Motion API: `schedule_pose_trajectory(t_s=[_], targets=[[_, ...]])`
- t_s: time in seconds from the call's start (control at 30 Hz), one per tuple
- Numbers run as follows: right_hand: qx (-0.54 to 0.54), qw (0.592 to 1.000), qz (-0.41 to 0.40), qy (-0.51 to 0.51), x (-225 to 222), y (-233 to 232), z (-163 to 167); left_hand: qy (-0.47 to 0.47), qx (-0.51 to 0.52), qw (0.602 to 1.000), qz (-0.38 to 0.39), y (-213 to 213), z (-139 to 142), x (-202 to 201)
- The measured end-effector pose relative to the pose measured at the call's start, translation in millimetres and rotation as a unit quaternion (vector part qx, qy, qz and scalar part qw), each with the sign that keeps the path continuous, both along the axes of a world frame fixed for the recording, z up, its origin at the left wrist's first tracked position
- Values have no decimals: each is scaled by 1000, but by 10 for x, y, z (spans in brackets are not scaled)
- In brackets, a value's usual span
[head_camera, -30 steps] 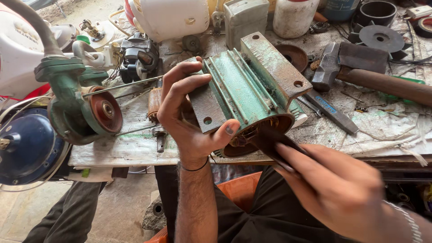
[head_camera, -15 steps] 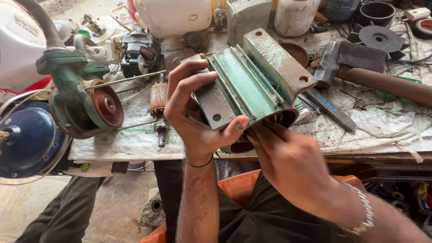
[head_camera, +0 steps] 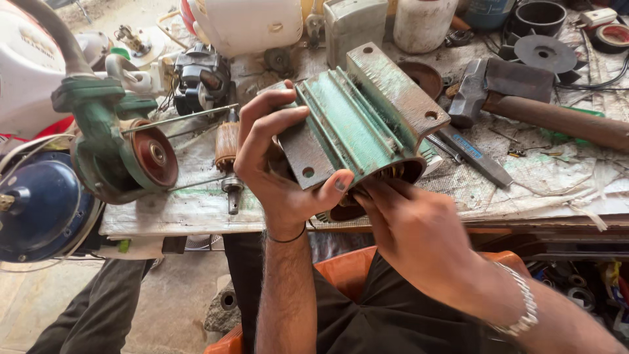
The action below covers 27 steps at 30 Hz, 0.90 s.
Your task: The person holds a green finned electric motor housing on a cluttered workbench and uses a small abrasive block by hand to scrape and sand the interior of the housing, working around the inner surface. They rotate and reposition the motor repeatedly to reach different areas and continue working the inside throughout the clip.
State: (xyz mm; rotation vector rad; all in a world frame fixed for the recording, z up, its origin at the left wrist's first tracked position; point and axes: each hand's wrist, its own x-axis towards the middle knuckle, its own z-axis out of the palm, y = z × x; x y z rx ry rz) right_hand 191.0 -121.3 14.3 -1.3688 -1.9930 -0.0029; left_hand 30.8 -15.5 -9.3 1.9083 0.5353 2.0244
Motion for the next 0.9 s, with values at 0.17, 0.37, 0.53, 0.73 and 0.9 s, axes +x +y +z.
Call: schedule_pose_trajectory(t_s=[0.17, 0.37, 0.53, 0.73, 0.9], targets=[[-29, 999, -20, 13, -26, 56, 12, 7, 8, 1000, -5, 3, -15, 1], [-48, 995, 21, 90, -31, 59, -57, 1, 10, 1000, -8, 29, -3, -10], [-74, 990, 41, 117, -11, 113, -139, 11, -7, 1000, 1, -13, 5, -29], [-141, 985, 9, 95, -54, 143, -27, -1, -8, 1000, -7, 18, 30, -29], [-97, 992, 51, 70, -47, 168, -18, 8, 7, 1000, -17, 46, 28, -48]])
